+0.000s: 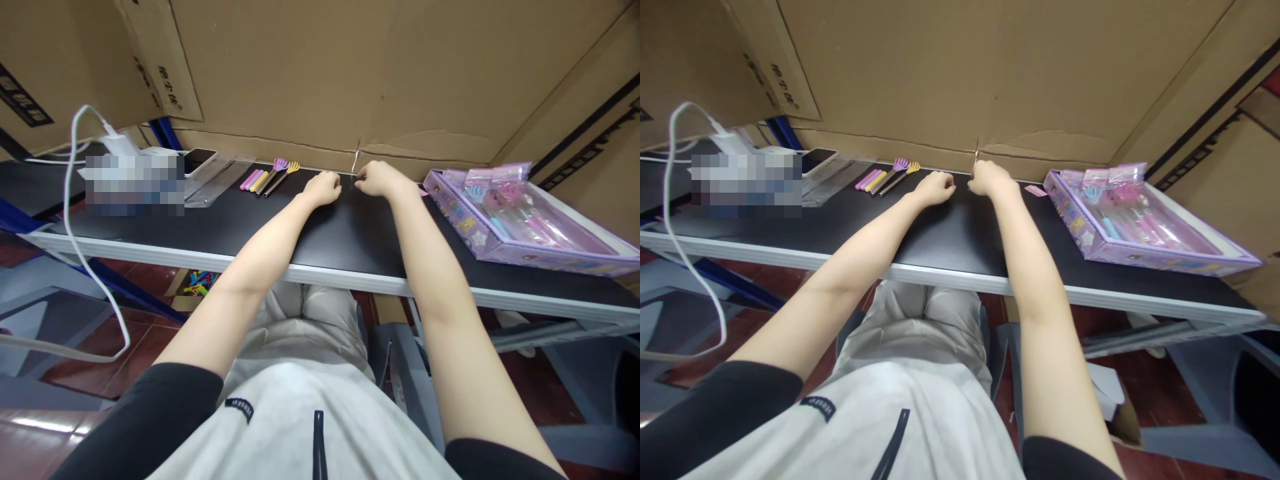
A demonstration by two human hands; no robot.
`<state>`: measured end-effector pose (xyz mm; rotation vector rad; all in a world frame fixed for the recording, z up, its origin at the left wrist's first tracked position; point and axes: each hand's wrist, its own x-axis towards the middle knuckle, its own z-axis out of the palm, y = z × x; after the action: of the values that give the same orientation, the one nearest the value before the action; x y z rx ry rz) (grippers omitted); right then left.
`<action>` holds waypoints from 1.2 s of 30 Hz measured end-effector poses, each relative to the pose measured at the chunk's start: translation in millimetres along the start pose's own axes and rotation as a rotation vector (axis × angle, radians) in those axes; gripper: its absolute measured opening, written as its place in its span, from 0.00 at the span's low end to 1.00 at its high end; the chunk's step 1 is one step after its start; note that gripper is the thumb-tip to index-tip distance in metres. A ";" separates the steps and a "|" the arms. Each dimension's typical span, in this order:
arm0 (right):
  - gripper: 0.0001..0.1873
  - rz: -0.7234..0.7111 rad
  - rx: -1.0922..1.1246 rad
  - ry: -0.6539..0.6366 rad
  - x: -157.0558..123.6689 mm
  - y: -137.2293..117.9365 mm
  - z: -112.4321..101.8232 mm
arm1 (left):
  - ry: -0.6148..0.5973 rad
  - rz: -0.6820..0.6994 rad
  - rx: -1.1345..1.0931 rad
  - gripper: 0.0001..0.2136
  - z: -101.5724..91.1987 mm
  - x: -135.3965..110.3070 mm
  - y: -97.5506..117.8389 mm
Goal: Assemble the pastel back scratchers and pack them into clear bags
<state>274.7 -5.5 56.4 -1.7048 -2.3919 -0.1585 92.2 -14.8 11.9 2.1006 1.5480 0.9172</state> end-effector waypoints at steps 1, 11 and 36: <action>0.20 0.039 -0.068 -0.062 -4.2 -12.0 4.5 | -0.004 -0.001 0.040 0.12 -0.6 -1.2 1.3; 0.30 -0.020 -0.202 -0.229 -27.1 -37.6 23.8 | -0.070 -0.110 -0.001 0.16 -16.8 1.2 17.6; 0.31 -0.002 -0.128 -0.236 -26.9 -34.7 22.2 | 0.014 -0.325 0.478 0.32 -77.2 -20.3 -89.4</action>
<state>248.3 -37.3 29.7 -1.8722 -2.6015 -0.1188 -27.4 -11.0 4.7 2.0347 2.2049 0.4794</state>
